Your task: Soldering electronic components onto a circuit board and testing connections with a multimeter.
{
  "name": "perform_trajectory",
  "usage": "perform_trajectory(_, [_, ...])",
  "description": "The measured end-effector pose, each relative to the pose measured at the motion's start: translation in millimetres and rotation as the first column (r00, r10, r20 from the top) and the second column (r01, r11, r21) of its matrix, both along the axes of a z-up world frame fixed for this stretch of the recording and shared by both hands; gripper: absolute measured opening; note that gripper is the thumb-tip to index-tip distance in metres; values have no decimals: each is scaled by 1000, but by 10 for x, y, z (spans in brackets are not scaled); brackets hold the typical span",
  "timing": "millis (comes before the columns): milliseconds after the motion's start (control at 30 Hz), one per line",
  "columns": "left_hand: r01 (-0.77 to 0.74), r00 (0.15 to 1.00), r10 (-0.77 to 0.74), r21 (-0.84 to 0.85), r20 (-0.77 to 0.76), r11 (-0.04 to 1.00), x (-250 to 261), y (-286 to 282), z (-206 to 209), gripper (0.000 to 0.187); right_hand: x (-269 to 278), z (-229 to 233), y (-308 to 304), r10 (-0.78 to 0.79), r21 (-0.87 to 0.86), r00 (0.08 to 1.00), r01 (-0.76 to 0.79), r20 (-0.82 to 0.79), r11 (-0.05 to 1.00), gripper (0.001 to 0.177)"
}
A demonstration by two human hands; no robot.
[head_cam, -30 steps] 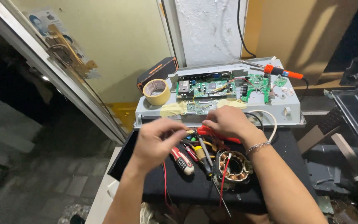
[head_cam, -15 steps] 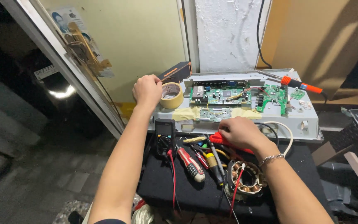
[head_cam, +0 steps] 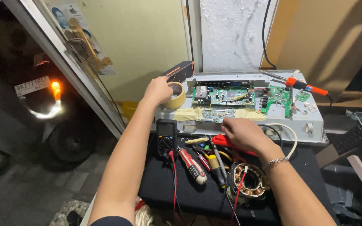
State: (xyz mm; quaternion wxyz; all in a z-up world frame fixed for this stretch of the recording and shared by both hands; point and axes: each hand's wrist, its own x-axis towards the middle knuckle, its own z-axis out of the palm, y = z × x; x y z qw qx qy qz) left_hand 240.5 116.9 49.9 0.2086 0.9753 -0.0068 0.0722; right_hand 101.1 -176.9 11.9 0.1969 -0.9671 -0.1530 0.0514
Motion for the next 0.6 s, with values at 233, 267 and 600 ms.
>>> perform_trajectory(233, [27,999,-27,-5,36,1000,6,122,-17,51,-19,7,11,-36,72,998,33,48,997,27])
perform_trajectory(267, [55,998,-56,4,43,998,44,138,-41,49,-7,-5,3,-36,69,998,32,57,997,27])
perform_trajectory(600, [142,884,-68,-128,462,982,-489,33,185,47,56,-71,-25,-61,75,982,48,181,996,26])
